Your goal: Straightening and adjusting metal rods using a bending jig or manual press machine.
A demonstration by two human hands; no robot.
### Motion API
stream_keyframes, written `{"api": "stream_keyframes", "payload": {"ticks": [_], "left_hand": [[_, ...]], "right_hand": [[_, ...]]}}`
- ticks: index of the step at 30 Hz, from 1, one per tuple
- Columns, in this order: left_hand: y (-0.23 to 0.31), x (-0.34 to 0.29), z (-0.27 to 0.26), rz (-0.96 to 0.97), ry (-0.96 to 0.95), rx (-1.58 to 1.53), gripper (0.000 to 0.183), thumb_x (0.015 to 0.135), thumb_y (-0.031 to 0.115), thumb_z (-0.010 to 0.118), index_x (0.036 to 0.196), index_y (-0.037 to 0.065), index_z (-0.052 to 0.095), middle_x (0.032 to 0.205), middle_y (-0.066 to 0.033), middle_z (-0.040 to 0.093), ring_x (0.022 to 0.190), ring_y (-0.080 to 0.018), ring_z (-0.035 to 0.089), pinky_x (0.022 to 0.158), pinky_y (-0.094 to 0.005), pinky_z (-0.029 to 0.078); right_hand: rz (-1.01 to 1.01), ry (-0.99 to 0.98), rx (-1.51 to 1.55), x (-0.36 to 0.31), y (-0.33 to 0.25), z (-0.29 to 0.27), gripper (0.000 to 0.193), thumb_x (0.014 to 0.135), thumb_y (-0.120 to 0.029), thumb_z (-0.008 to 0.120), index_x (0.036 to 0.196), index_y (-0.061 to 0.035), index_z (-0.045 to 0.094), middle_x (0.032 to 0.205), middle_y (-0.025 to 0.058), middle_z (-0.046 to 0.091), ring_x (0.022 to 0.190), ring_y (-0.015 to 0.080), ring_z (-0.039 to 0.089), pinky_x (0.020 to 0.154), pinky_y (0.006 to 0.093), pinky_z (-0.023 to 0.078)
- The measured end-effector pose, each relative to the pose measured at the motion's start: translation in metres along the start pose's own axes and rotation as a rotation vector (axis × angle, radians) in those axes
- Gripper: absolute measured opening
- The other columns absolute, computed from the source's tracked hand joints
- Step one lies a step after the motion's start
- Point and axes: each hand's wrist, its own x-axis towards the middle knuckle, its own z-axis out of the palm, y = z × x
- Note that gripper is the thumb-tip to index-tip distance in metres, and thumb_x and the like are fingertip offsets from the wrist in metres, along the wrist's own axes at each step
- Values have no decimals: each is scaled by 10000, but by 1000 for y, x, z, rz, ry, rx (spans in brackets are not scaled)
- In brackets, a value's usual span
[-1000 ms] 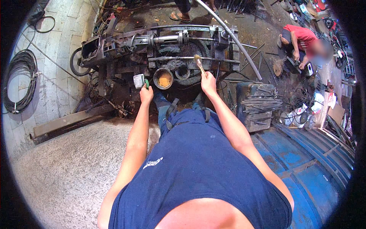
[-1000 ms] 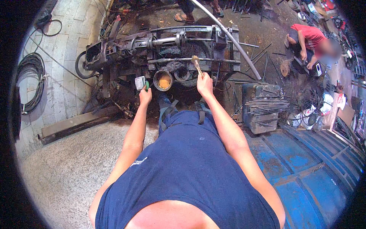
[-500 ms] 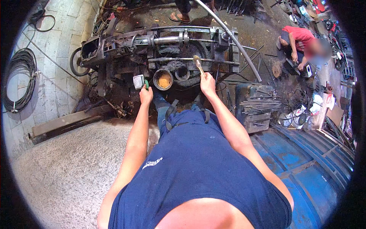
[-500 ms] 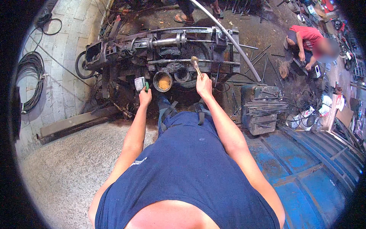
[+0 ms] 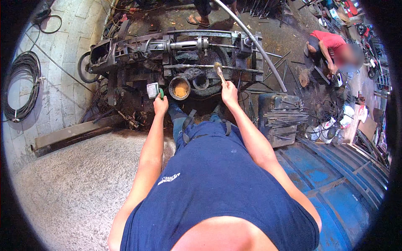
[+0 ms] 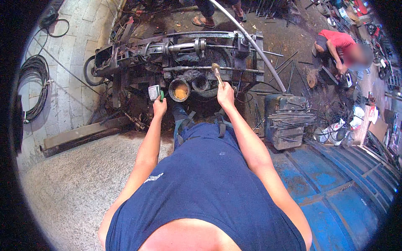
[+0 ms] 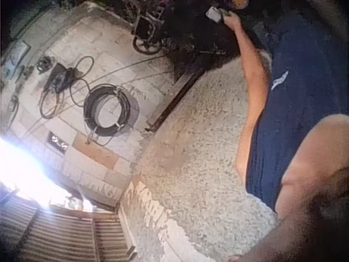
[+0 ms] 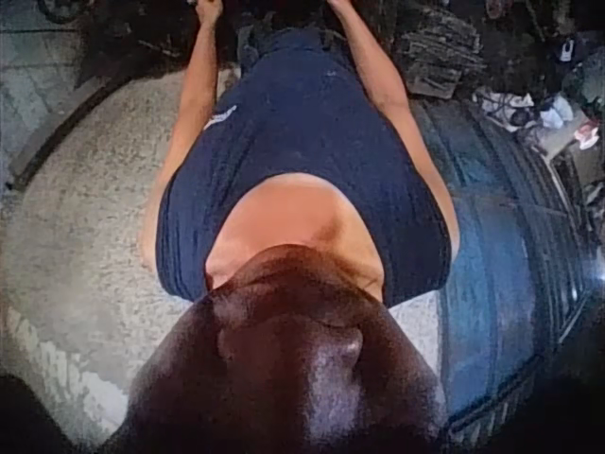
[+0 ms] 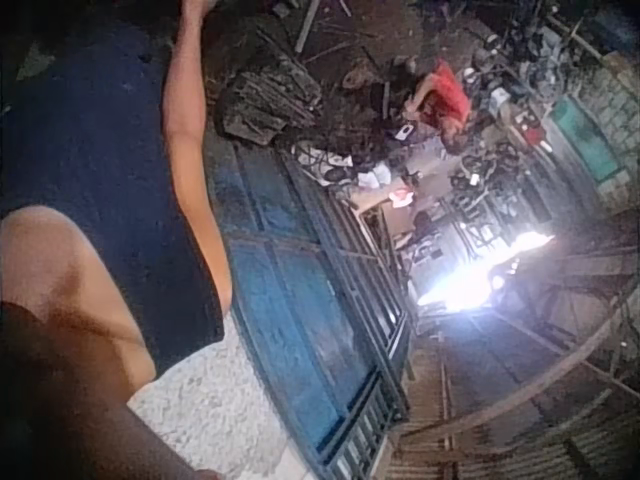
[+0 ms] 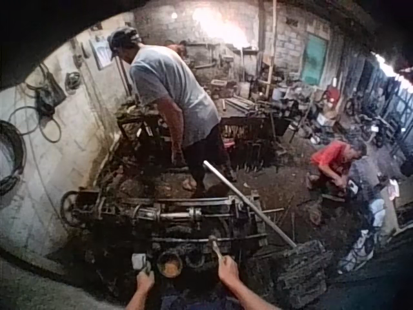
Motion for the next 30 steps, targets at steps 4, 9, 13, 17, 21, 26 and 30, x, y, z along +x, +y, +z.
{"api": "stream_keyframes", "payload": {"ticks": [4,9,13,17,21,26,30], "left_hand": [[-4,1,3,45,38,-7,489,848,276,557,1272,36,523,1115,-266,600,1052,-378,588,903,-428,462],[-6,3,4,64,54,2,493,839,270,564,1250,0,532,1095,-283,600,1041,-382,592,897,-432,465],[-3,2,2,45,40,7,490,841,271,564,1260,19,531,1094,-278,603,1042,-376,594,895,-429,468],[0,1,1,14,37,10,485,845,274,562,1265,32,531,1096,-272,605,1043,-369,596,893,-426,470],[-3,1,0,31,28,6,489,846,273,562,1273,38,524,1101,-267,606,1046,-370,594,894,-426,470],[1,-1,-1,12,1,11,493,848,278,560,1281,47,517,1097,-270,605,1045,-379,591,896,-429,467],[-3,0,-2,15,1,3,487,850,266,581,1260,10,527,1074,-268,621,1040,-359,605,897,-403,459]], "right_hand": [[-29,17,-10,0,-2,-1,349,921,-288,470,1045,16,590,935,240,644,936,381,620,788,451,464],[-30,29,2,1,-1,-1,350,912,-282,469,1033,22,594,928,245,644,933,390,619,787,459,464],[-44,35,0,3,1,0,348,913,-281,470,1033,22,590,913,243,644,925,394,618,782,463,464],[-75,48,-4,5,-5,2,335,915,-275,467,1024,21,579,878,247,638,906,405,615,767,471,462],[-167,75,40,19,-39,5,314,913,-264,465,982,24,570,856,267,622,879,433,605,740,496,455],[-155,144,7,66,-81,16,356,902,-308,444,950,26,557,876,284,619,884,456,593,756,532,449],[-53,96,-101,71,-75,28,356,895,-299,441,990,20,568,941,288,620,922,445,598,795,515,461]]}}
